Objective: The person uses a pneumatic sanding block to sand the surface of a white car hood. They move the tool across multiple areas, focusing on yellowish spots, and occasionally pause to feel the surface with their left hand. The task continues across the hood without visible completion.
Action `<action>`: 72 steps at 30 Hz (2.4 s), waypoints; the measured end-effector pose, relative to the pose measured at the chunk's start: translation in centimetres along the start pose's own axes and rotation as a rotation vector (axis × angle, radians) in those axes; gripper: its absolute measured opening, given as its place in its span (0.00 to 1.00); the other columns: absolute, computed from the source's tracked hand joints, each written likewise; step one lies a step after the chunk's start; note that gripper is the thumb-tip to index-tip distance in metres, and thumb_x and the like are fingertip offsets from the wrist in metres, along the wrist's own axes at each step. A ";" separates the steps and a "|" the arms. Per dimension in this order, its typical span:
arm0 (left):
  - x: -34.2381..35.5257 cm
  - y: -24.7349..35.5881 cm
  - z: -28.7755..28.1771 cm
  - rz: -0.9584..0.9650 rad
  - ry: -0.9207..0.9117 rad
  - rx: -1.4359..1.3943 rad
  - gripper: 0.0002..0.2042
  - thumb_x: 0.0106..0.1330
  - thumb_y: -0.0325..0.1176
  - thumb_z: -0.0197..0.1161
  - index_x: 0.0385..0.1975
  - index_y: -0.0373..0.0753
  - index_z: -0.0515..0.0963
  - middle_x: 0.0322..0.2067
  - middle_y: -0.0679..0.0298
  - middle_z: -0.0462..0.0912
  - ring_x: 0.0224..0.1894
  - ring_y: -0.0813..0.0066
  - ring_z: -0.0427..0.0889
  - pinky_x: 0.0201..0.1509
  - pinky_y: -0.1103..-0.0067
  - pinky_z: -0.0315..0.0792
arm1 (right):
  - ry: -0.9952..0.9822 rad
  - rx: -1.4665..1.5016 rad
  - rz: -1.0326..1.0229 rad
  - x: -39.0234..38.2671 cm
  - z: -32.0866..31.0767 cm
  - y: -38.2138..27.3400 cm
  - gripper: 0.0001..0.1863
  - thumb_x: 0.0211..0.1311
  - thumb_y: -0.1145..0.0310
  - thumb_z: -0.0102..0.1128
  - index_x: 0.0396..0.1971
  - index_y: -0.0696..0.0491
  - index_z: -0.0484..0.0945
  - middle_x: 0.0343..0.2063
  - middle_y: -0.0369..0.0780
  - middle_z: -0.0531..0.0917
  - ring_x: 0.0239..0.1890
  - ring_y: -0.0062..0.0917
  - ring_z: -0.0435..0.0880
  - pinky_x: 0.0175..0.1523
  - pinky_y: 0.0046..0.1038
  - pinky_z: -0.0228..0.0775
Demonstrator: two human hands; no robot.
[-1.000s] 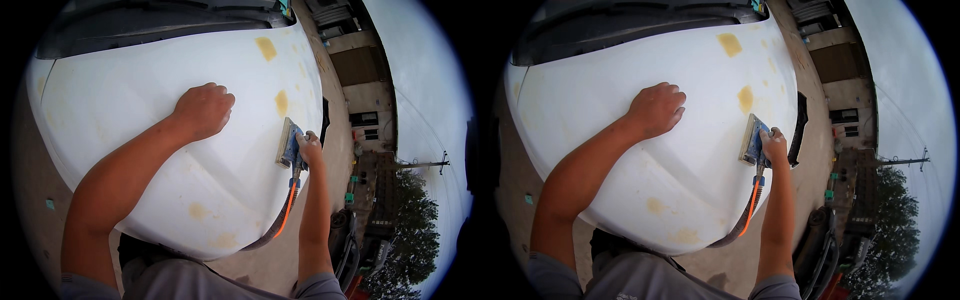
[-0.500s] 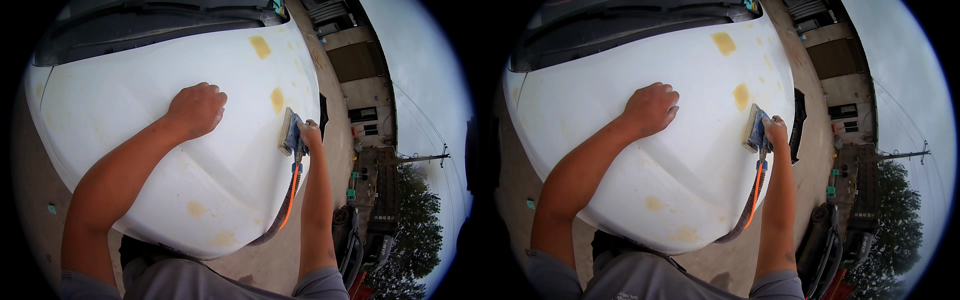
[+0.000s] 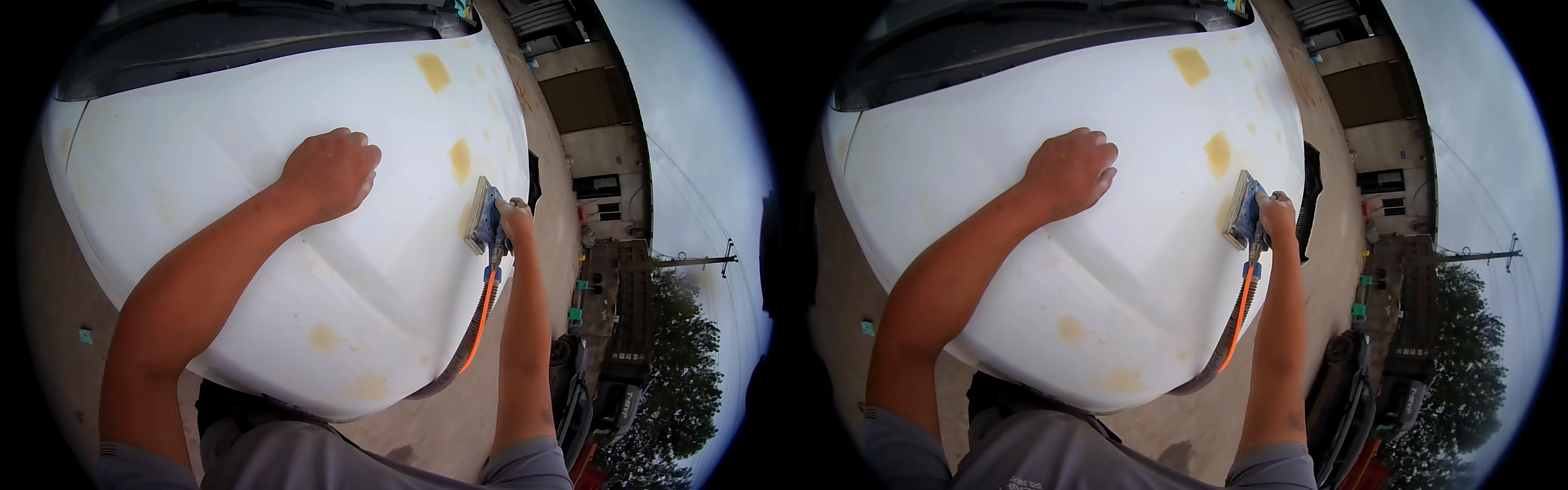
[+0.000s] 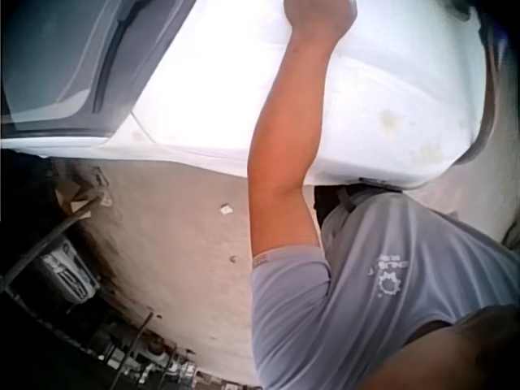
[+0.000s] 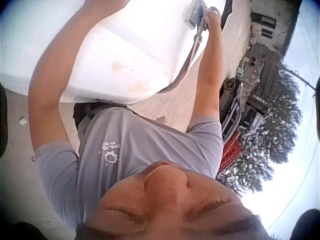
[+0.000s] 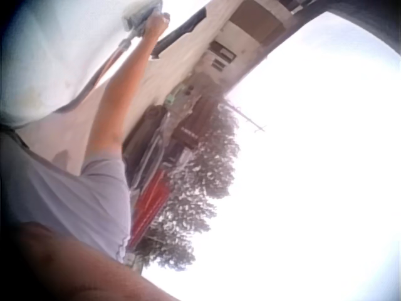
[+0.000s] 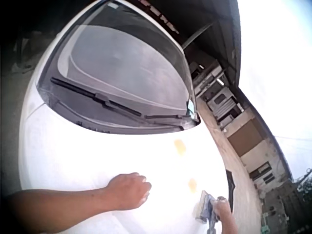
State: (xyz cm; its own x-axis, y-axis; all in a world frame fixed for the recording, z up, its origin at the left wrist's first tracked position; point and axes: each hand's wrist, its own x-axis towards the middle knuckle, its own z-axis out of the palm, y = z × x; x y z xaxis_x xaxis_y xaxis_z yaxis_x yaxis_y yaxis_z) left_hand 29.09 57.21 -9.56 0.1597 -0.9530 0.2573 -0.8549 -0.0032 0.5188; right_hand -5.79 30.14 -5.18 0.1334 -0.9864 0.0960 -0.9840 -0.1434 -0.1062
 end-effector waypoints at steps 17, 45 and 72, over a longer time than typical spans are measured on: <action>-0.3 -0.6 0.3 -0.002 0.014 0.018 0.06 0.70 0.33 0.64 0.34 0.38 0.78 0.35 0.59 0.80 0.44 0.62 0.81 0.48 0.65 0.79 | -0.132 0.115 0.171 3.8 0.3 -4.7 0.34 0.64 0.49 0.64 0.55 0.67 0.80 0.51 0.57 0.86 0.55 0.46 0.86 0.61 0.38 0.74; 0.3 -0.5 0.1 0.010 -0.001 -0.027 0.08 0.73 0.35 0.61 0.33 0.40 0.80 0.37 0.60 0.82 0.46 0.63 0.82 0.49 0.66 0.80 | 0.018 -0.016 0.077 -4.1 -0.2 -4.0 0.37 0.66 0.46 0.62 0.57 0.69 0.78 0.55 0.59 0.84 0.61 0.48 0.82 0.66 0.39 0.70; -0.4 -1.5 0.1 0.023 0.005 0.011 0.07 0.72 0.34 0.61 0.33 0.39 0.80 0.37 0.61 0.82 0.45 0.63 0.82 0.49 0.66 0.81 | -0.053 0.090 0.100 5.6 1.0 -4.6 0.32 0.63 0.50 0.65 0.50 0.68 0.81 0.45 0.52 0.87 0.44 0.38 0.85 0.51 0.43 0.75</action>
State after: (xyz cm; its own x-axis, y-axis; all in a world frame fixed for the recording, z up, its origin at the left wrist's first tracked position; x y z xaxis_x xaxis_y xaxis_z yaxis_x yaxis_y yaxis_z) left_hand 30.27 57.61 -10.56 0.1419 -0.9514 0.2733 -0.8640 0.0157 0.5033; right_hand -0.36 25.24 -5.10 0.0436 -0.9987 0.0280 -0.9783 -0.0484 -0.2015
